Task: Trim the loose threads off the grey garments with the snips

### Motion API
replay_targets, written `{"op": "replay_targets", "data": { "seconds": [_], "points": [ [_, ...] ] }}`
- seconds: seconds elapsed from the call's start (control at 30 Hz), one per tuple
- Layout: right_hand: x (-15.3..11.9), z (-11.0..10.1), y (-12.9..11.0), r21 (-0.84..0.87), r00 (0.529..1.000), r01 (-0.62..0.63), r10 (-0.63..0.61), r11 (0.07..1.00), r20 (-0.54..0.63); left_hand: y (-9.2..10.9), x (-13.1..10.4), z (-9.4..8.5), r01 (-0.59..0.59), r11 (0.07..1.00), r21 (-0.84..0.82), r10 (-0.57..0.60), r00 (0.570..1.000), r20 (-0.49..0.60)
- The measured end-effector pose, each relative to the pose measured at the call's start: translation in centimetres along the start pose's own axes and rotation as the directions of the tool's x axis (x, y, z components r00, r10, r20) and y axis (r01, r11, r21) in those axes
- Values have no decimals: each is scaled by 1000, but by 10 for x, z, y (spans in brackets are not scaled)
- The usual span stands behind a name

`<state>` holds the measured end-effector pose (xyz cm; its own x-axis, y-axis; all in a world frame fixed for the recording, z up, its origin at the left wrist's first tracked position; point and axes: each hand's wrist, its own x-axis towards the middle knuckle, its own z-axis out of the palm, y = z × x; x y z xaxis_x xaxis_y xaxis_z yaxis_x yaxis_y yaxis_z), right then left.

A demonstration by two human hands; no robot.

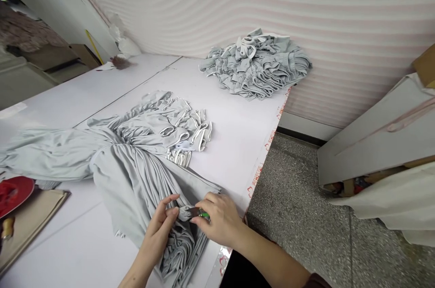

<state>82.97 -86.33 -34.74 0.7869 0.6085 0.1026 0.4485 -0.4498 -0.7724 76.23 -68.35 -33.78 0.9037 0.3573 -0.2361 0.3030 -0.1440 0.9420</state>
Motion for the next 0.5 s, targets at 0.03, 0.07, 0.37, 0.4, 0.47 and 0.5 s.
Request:
{"op": "replay_targets", "data": {
  "seconds": [0.03,0.07,0.37,0.4,0.47,0.5],
  "points": [
    [0,0,-1,-16,1000,11,-11,1000,-11,2,0,1,17,1000,-22,-17,1000,0],
    [0,1,-1,-26,1000,22,-22,999,-19,3,0,2,26,999,-37,-26,1000,2],
    [9,5,4,-38,992,116,-118,992,-51,-7,9,-8,79,997,-2,-78,987,140],
    [9,5,4,-35,992,119,-120,992,-48,-8,10,-9,86,996,6,-86,983,163],
    [8,6,4,-34,991,122,-124,992,-43,-8,12,-11,106,994,19,-108,975,194],
    [8,6,4,-36,992,118,-119,992,-43,-7,13,-11,116,993,25,-119,973,198]
  ]
}}
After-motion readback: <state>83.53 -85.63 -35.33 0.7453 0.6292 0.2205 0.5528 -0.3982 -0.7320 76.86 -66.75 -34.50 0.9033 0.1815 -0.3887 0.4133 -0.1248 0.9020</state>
